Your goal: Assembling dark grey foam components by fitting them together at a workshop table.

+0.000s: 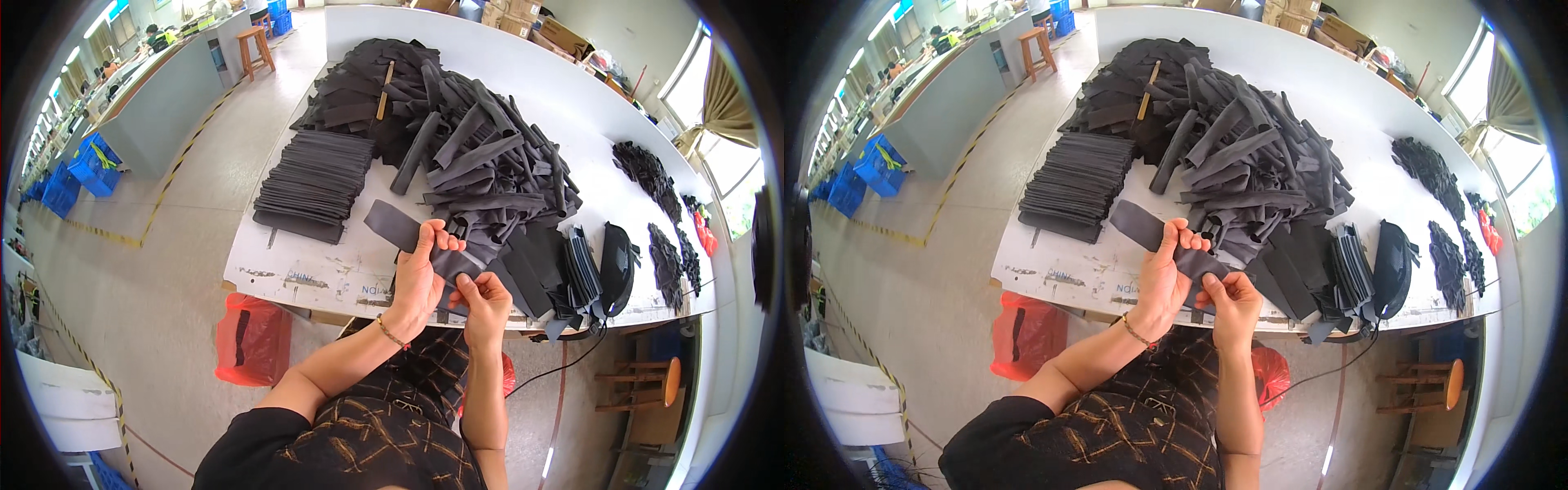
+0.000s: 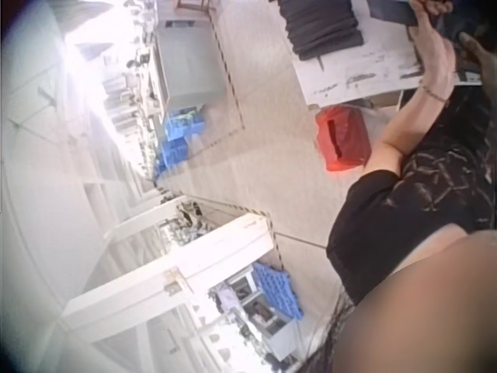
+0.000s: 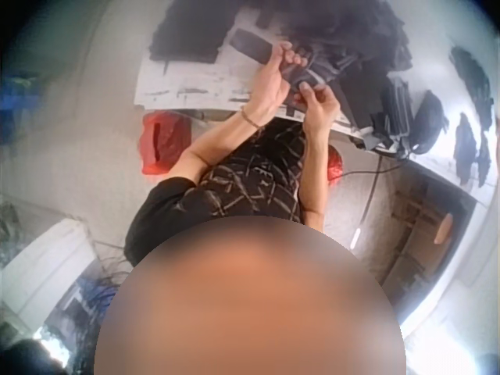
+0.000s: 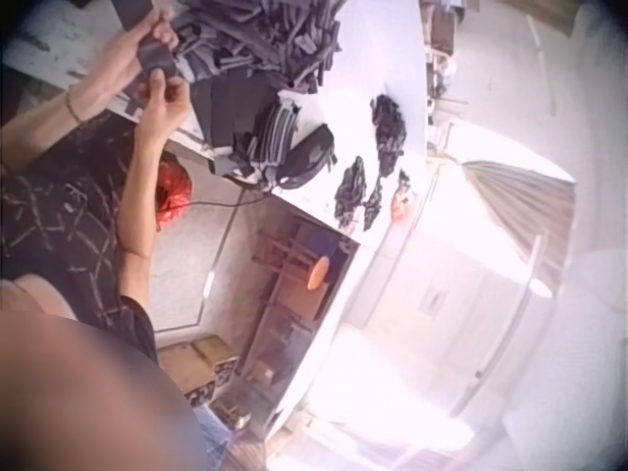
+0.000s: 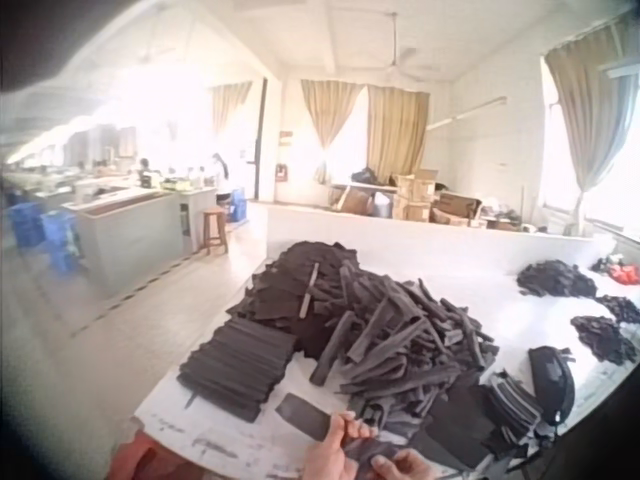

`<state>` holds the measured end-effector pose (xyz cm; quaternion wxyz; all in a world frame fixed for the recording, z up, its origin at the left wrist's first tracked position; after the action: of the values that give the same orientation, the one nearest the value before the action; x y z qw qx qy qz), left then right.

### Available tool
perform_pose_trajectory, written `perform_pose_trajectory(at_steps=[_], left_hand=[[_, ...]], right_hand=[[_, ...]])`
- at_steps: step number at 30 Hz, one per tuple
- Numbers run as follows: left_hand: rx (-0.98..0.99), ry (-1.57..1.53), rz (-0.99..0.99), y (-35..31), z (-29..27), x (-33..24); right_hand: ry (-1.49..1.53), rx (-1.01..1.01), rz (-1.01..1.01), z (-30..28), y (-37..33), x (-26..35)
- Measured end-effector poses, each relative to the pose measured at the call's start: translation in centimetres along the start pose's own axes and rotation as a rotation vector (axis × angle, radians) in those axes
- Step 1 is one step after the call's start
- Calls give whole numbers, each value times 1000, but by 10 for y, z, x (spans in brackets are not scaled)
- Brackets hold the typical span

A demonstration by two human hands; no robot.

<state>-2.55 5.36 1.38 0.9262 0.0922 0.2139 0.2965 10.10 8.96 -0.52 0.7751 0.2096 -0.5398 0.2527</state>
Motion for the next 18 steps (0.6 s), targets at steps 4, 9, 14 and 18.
perform_pose_trajectory(at_steps=[4, 9, 14, 18], left_hand=[[-5, -31, -54, 6, -10, -3], [67, 29, 4, 21, -2, -12], [93, 138, -131, 30, 17, -21], [40, 796, -311, 25, -13, -66]], right_hand=[[-45, -20, 28, -6, -2, 10], [-120, 12, 28, 2, 9, 34], [-303, 43, -71, -14, 27, 52], [-359, 5, 29, -55, 14, 62]])
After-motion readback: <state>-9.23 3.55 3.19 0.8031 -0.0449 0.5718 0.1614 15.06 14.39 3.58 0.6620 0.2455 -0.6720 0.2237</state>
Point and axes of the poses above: each hand's wrist, its own y-axis towards the middle knuckle, its own z-axis out of the palm, x = y × z, the point moved 7 cm from there along y, towards the middle knuckle, and after that the axes turned 14 degrees about x, right-handed, at the moved point
